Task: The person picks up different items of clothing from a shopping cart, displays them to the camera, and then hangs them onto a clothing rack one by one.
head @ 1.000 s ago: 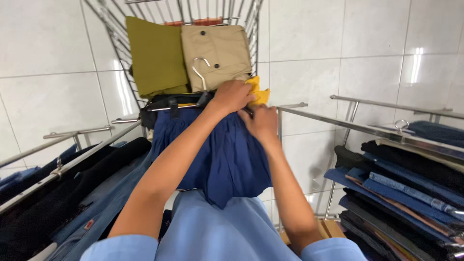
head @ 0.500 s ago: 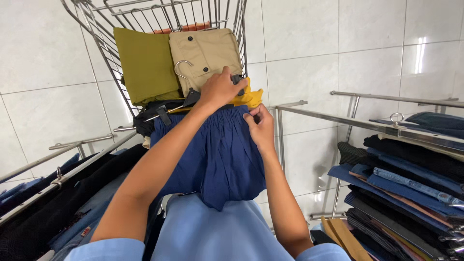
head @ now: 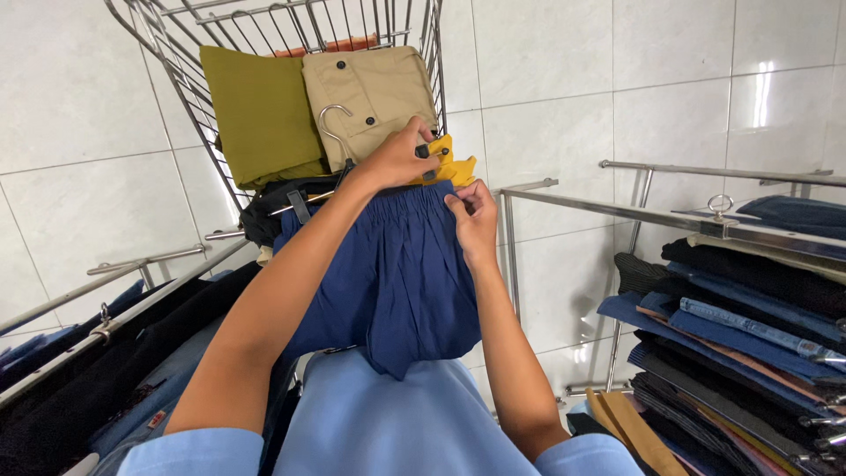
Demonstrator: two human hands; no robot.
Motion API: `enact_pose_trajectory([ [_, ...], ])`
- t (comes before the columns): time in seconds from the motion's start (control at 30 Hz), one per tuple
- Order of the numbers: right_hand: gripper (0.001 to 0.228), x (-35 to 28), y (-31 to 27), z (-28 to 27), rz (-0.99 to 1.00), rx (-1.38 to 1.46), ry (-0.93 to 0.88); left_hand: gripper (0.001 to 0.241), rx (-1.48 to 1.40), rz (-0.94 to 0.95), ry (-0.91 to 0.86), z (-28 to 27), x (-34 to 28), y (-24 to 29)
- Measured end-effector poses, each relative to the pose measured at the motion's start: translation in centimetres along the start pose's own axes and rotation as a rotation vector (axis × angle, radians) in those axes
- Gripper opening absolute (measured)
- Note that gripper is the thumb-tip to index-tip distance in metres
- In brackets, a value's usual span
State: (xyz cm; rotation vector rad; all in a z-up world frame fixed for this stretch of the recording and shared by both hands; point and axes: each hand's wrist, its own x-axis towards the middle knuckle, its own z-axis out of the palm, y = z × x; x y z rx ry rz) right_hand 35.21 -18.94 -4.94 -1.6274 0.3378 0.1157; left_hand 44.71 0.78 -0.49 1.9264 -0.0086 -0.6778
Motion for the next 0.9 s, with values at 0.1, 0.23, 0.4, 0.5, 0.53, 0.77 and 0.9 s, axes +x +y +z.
enact_pose_trajectory([
  [0.1,0.020,0.2,1.0,0.1,-0.010,0.028,-0.001,0.051,0.004,-0.044,-0.080,-0.1,0.3,-0.1],
  [0.23,0.024,0.1,0.1,0.1,-0.003,0.090,-0.035,0.059,0.022,-0.020,-0.162,0.5,1.5,-1.6],
  [0.4,0.041,0.0,-2.5,-0.1,-0.007,0.094,-0.163,0.065,-0.137,-0.144,-0.085,-0.3,0.1,1.6],
  [0.5,0.037,0.1,-2.8,0.0,-0.018,0.031,-0.185,0.056,0.018,-0.122,-0.034,0.3,1.2,1.3],
  [0.53,0.034,0.0,-3.0,0.1,-0.017,0.008,-0.177,0.051,0.143,-0.125,-0.020,0.6,1.6,1.3],
  [0.77,0.018,-0.4,-3.6,0.4,-0.002,-0.014,-0.128,0.067,0.358,-0.148,0.155,1.8,2.1,3.1],
  [0.9,0.029,-0.3,-2.0,0.4,-0.004,-0.019,-0.058,0.062,0.546,0.033,0.260,3.1,3.8,0.8],
])
